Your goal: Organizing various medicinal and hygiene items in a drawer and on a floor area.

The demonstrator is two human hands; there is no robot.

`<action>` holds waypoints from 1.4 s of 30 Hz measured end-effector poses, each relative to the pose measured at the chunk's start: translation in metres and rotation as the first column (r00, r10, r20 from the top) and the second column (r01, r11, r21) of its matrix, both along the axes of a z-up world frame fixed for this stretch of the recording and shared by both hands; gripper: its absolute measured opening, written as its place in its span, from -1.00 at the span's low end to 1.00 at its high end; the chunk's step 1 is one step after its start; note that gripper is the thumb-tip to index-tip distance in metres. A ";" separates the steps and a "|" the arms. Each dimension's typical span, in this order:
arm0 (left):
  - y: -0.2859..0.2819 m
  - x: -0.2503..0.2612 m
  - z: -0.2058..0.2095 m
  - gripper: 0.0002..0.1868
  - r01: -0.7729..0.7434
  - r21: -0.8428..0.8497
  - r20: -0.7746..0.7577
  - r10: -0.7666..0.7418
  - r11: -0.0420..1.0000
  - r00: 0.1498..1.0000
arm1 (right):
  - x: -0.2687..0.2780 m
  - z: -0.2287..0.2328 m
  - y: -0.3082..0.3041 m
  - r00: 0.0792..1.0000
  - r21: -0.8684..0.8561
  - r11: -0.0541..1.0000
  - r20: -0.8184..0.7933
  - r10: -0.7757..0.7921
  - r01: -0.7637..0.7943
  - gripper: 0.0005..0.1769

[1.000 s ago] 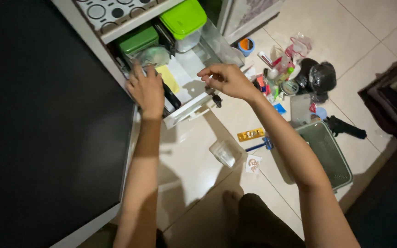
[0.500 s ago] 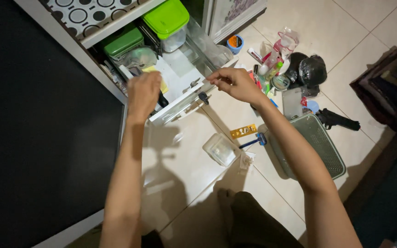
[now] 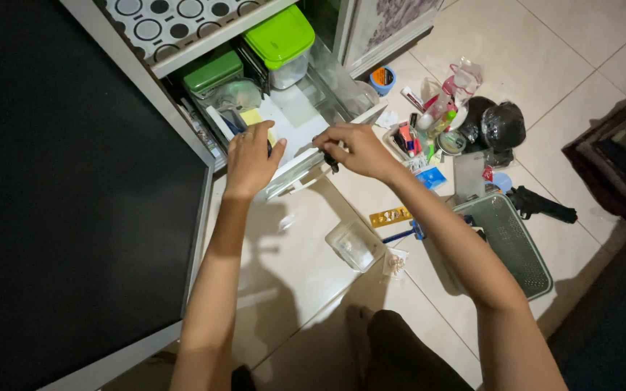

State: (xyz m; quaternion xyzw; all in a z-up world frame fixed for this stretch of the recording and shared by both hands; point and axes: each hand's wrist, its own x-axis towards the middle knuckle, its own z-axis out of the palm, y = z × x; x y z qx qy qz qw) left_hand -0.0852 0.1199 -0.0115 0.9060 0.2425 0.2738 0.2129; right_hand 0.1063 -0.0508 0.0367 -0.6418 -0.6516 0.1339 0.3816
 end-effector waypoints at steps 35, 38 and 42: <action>-0.006 -0.008 -0.022 -0.50 -0.329 -0.081 0.187 0.338 0.941 0.922 | -0.060 -0.030 0.090 0.998 0.020 0.998 -0.017 0.063 -0.062 -0.61; -0.007 -0.008 -0.026 -0.51 -0.431 -0.007 0.116 0.429 0.902 0.896 | -0.050 -0.025 0.093 0.995 0.051 0.995 -0.055 -0.079 0.082 -0.68; -0.004 -0.009 -0.025 -0.49 -0.459 -0.050 -0.035 0.458 0.887 0.888 | -0.030 -0.003 0.090 0.944 0.184 0.935 -0.195 -0.266 0.301 -0.77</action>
